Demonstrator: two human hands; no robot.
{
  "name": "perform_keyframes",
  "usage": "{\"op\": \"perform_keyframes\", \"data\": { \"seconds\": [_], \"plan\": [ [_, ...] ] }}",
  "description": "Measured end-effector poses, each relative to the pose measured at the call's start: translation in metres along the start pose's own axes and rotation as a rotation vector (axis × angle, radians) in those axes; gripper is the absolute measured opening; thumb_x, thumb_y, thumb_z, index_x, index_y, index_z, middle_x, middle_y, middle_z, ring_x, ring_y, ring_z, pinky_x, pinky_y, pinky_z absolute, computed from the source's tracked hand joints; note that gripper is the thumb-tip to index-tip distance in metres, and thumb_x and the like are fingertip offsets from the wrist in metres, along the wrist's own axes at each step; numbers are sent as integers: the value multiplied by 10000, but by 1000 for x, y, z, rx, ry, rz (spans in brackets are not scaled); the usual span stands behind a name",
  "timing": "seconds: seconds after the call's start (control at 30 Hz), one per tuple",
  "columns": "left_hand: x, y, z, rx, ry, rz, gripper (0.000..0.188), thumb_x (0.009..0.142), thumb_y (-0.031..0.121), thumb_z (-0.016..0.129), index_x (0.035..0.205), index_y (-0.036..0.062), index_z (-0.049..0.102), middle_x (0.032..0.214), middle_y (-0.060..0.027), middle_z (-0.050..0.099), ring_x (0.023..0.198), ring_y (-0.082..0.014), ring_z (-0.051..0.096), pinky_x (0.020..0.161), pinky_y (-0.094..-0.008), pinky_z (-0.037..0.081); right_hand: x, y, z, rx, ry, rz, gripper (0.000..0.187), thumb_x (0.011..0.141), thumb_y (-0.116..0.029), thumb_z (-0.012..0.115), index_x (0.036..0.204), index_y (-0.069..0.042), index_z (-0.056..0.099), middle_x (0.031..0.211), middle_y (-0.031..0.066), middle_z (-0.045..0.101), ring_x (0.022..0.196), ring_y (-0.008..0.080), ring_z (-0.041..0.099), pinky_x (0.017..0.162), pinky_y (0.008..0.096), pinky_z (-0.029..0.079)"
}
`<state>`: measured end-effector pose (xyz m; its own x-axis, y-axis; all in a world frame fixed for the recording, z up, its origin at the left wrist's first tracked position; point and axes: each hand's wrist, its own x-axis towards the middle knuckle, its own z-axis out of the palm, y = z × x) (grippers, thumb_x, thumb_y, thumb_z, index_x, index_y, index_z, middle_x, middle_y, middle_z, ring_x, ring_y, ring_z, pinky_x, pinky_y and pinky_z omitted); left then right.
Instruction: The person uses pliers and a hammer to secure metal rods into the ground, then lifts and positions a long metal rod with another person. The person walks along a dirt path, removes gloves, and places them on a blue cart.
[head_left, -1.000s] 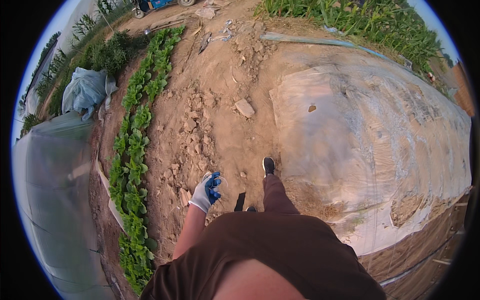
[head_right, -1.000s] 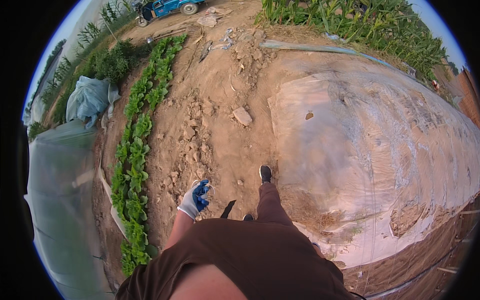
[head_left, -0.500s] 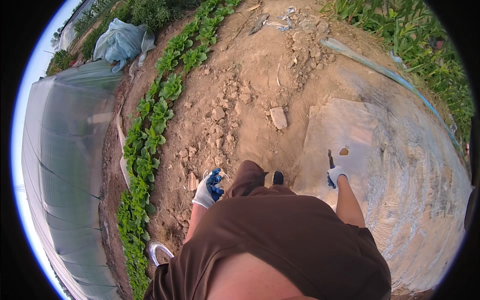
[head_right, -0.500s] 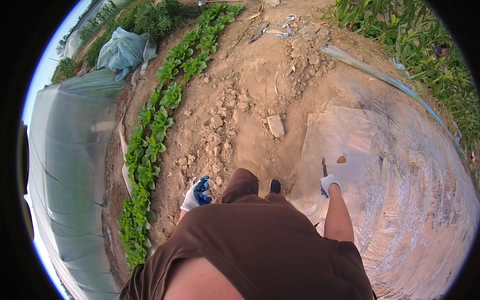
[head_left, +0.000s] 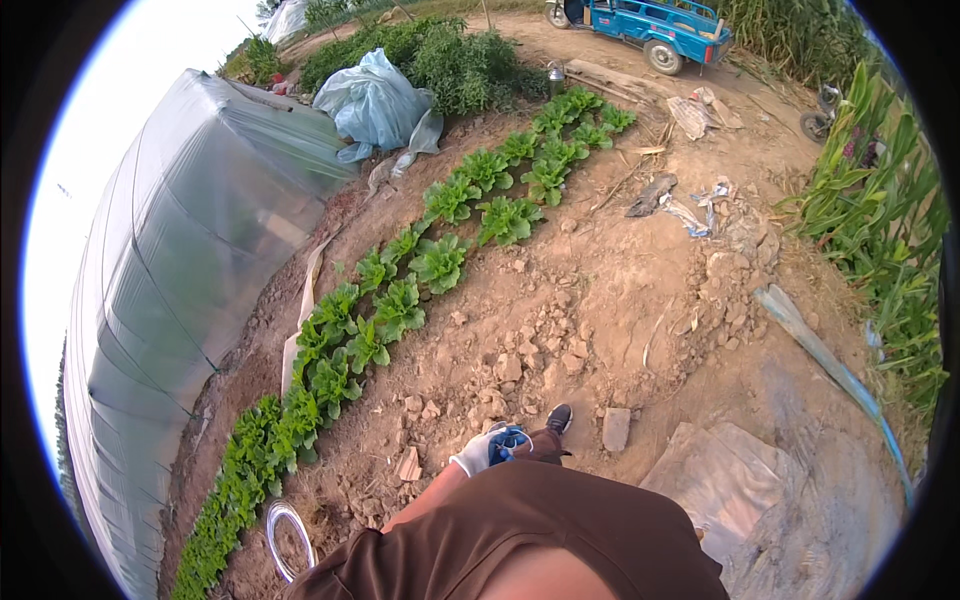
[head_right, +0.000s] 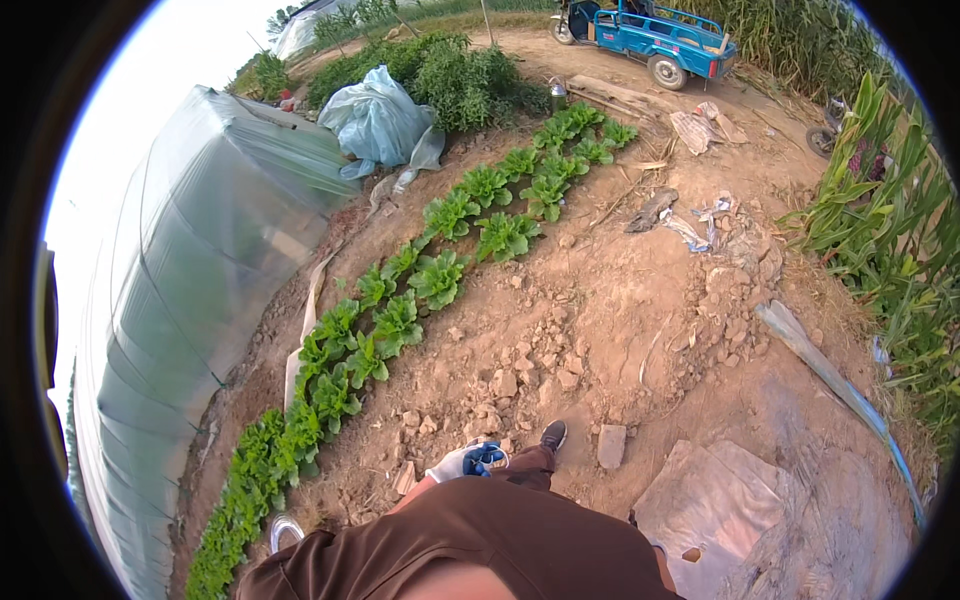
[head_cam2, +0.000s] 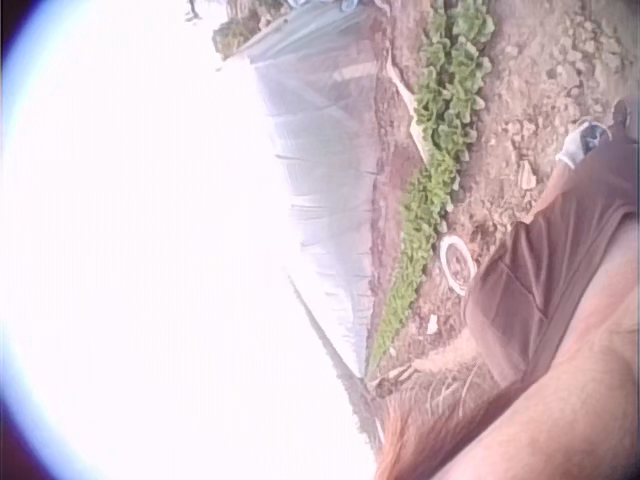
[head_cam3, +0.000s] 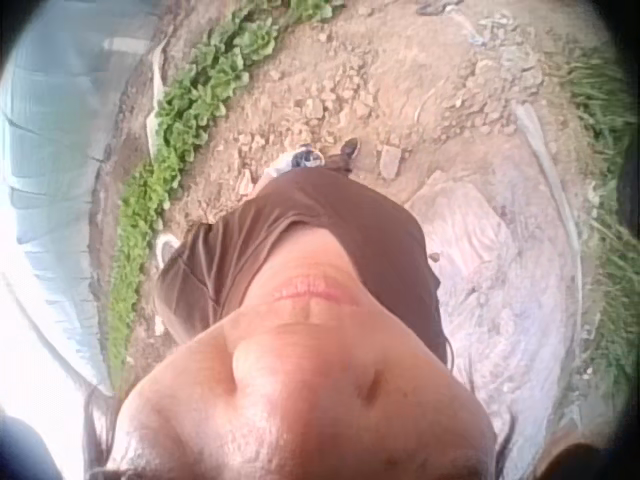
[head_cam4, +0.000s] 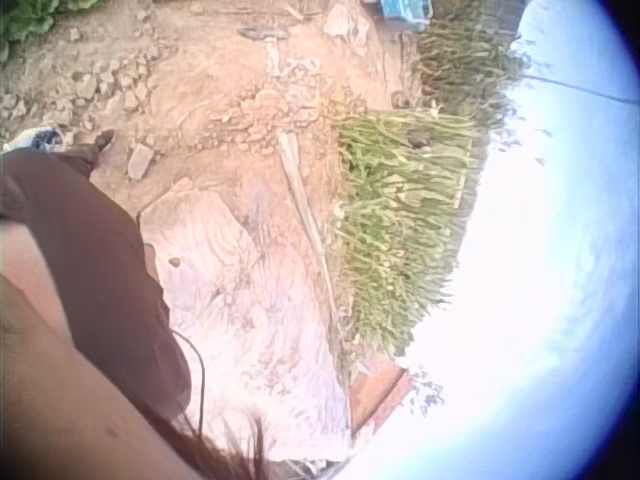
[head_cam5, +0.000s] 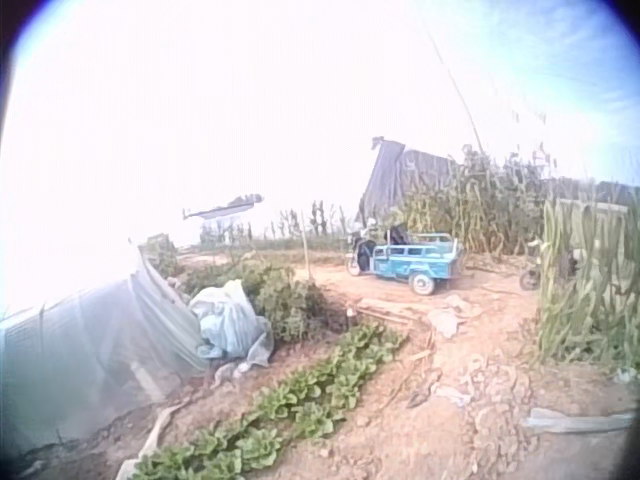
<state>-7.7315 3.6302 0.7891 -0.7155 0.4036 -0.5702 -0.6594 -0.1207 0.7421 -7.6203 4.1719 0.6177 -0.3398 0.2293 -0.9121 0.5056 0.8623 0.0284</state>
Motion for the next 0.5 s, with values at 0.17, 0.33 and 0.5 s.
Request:
{"op": "perform_keyframes", "data": {
  "seconds": [0.17,0.33,0.5],
  "plan": [
    [100,95,-58,-265,-122,-263,246,1041,229,621,1243,110,696,1035,-25,752,768,-138,659,672,-303,558,-1,-100,-128,131,-14,46,514,881,-381,676,1242,-21,731,1264,246,700,1211,392,676,974,460,556],
    [141,409,-203,-757,663,549,1124,867,714,712,1678,238,97,1691,-155,253,1360,-436,518,1069,-606,479,23,-146,-224,195,15,62,519,885,-384,667,1257,-28,724,1288,243,689,1235,396,659,990,466,546],
    [121,543,-305,-496,969,733,1127,846,818,628,1685,282,102,1715,-164,182,1447,-464,416,1058,-627,490,62,-142,-279,220,0,32,524,889,-387,659,1271,-34,716,1311,241,677,1258,400,642,1006,471,536]
  ]
}}
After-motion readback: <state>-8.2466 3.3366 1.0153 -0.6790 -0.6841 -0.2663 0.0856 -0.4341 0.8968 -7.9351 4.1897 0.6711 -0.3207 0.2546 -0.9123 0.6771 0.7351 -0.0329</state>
